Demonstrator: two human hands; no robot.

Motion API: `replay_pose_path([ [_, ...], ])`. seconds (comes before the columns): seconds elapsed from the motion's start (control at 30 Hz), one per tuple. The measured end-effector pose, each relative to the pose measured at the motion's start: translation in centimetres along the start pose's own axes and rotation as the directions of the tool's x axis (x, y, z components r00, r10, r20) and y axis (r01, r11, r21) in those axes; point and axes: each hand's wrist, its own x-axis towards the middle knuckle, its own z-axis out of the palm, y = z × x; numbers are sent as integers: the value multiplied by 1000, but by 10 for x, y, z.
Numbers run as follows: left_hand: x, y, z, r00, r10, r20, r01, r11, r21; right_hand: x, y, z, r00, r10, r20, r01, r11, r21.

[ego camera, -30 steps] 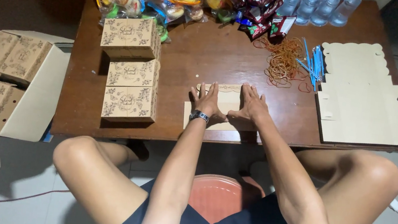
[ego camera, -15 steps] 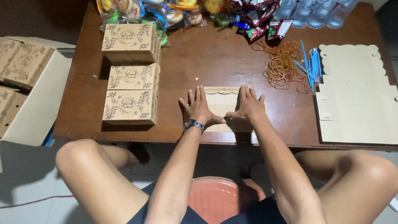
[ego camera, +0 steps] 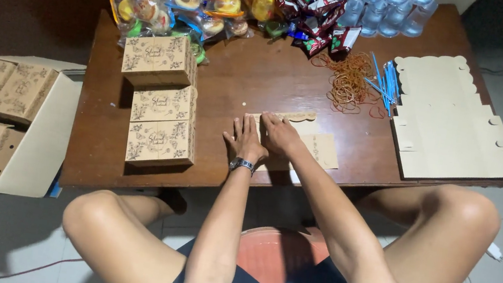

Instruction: Assembling small cardboard boxes from flat pre-cut sheets on a work table.

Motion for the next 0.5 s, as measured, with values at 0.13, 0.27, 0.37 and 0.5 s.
replay_pose_path([
  [0.13, -8, 0, -11, 1000, 20, 14, -19, 1000, -17, -28, 23, -15, 998, 51, -43, -53, 998, -40],
  [0.27, -32, 3, -36, 999, 43, 22, -42, 998, -48, -52, 50, -27, 977, 193, -96, -199, 978, -63],
  [0.37, -29, 3, -29, 999, 48, 4, -47, 998, -40, -55, 81, -15, 961, 240, -139, -257, 959, -121],
  [0.5, -24, 4, -27, 999, 38, 8, -37, 999, -38, -39, 97, -4, 944, 246, -220, -285, 944, -167],
])
